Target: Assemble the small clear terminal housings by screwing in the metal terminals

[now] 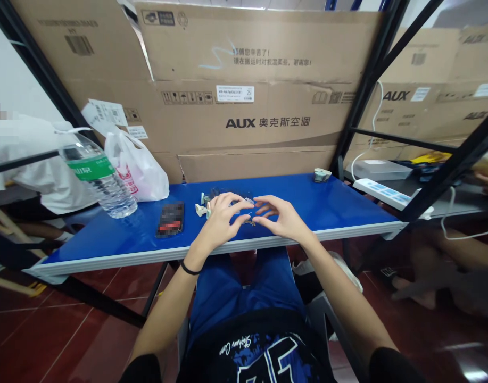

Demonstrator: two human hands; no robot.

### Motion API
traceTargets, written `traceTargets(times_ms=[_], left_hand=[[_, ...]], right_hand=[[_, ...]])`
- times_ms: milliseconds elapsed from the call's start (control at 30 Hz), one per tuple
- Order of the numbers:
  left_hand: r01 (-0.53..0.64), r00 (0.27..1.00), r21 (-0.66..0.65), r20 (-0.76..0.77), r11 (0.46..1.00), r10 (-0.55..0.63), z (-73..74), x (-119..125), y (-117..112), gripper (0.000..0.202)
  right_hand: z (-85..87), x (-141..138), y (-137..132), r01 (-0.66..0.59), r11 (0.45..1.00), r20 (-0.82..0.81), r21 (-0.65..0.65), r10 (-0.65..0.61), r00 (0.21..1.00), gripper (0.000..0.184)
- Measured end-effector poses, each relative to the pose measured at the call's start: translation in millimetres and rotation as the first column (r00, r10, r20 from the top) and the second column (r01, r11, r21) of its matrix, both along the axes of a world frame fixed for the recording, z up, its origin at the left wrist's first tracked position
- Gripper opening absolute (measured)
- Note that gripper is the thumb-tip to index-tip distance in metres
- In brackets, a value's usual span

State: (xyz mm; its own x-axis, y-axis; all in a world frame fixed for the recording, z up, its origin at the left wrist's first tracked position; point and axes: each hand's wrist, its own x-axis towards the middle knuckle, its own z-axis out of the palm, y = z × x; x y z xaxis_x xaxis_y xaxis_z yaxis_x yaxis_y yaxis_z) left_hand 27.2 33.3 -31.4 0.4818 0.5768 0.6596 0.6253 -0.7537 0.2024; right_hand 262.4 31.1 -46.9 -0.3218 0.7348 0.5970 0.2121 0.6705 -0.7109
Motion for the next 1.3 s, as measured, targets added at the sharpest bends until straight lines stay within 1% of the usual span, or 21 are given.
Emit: traceTargets(times_ms=[67, 167, 333, 467, 533, 633, 733, 833, 900, 1000, 1067, 1133, 1167, 1200, 1267, 1300], left_hand=[[0.013, 1.000, -0.014, -0.010, 1.000, -0.013, 0.4, 0.7, -2.1, 0.023], [0.014, 1.000, -0.044, -0.021, 0.999, -0.015, 1.5, -1.2, -3.9, 0.026], [0.028, 0.999, -0.093, -0.029, 0.995, -0.030, 3.6, -3.2, -5.8, 0.031], [0.056, 0.998, -0.115, 0.033, 0.992, -0.052, 5.3, -2.5, -7.1, 0.039], [0.065, 0.995, -0.126, 0.078, 0.990, -0.055, 6.1, -2.2, -7.1, 0.043], [0.085, 0.984, -0.143, 0.166, 0.986, -0.061, 7.4, -2.2, -5.9, 0.044], [0.117, 0.959, -0.173, 0.277, 0.978, -0.066, 8.1, -3.4, -3.2, 0.039], [0.175, 0.922, -0.218, 0.379, 0.960, -0.082, 7.8, -5.4, -0.2, 0.031], [0.225, 0.894, -0.245, 0.438, 0.943, -0.100, 7.3, -6.4, 1.5, 0.033], [0.274, 0.872, -0.254, 0.473, 0.928, -0.128, 7.0, -6.8, 2.8, 0.032], [0.249, 0.885, -0.227, 0.448, 0.941, -0.126, 7.1, -7.5, 3.4, 0.027], [0.193, 0.908, -0.185, 0.406, 0.964, -0.103, 7.1, -9.6, 4.8, 0.024], [0.166, 0.917, -0.170, 0.389, 0.971, -0.089, 6.9, -11.3, 6.1, 0.024], [0.145, 0.923, -0.159, 0.378, 0.977, -0.076, 6.6, -13.2, 7.7, 0.023], [0.118, 0.928, -0.152, 0.369, 0.981, -0.055, 5.7, -17.7, 12.0, 0.023], [0.108, 0.929, -0.156, 0.368, 0.982, -0.044, 5.2, -19.9, 14.4, 0.023]], right_hand=[[-1.3, -9.6, -1.1, -0.007, 1.000, -0.022, -0.007, 0.007, 1.000, 0.048], [-4.6, -18.4, 0.8, 0.022, 1.000, -0.051, -0.003, -0.023, 0.998, 0.043], [-6.7, -20.5, 3.8, 0.062, 0.998, -0.055, 0.023, -0.061, 0.997, 0.038], [-4.6, -19.3, 2.9, 0.132, 0.987, -0.060, 0.095, -0.127, 0.990, 0.027], [-3.0, -19.4, 2.1, 0.160, 0.979, -0.058, 0.122, -0.154, 0.986, 0.024], [0.1, -20.8, 1.0, 0.124, 0.983, -0.041, 0.139, -0.120, 0.992, 0.024], [4.0, -22.9, -0.4, 0.074, 0.988, -0.037, 0.138, -0.070, 0.997, 0.026], [7.1, -24.8, -2.5, 0.053, 0.993, -0.057, 0.105, -0.047, 0.997, 0.026], [8.2, -25.8, -4.1, 0.041, 0.996, -0.062, 0.079, -0.037, 0.997, 0.027], [8.5, -25.6, -4.8, 0.026, 0.999, -0.057, 0.048, -0.023, 0.998, 0.029], [8.4, -21.7, -1.7, 0.030, 0.999, -0.035, 0.016, -0.029, 0.999, 0.035], [7.5, -12.5, 5.8, 0.099, 0.995, 0.012, -0.010, -0.098, 0.995, 0.037], [6.4, -5.8, 11.1, 0.165, 0.986, 0.049, -0.012, -0.164, 0.985, 0.035], [4.6, 2.0, 17.2, 0.252, 0.968, 0.093, -0.001, -0.250, 0.964, 0.029], [-0.8, 19.0, 30.1, 0.412, 0.910, 0.244, 0.043, -0.410, 0.879, 0.019], [-4.5, 27.1, 36.2, 0.464, 0.883, 0.350, 0.066, -0.456, 0.818, 0.017]])
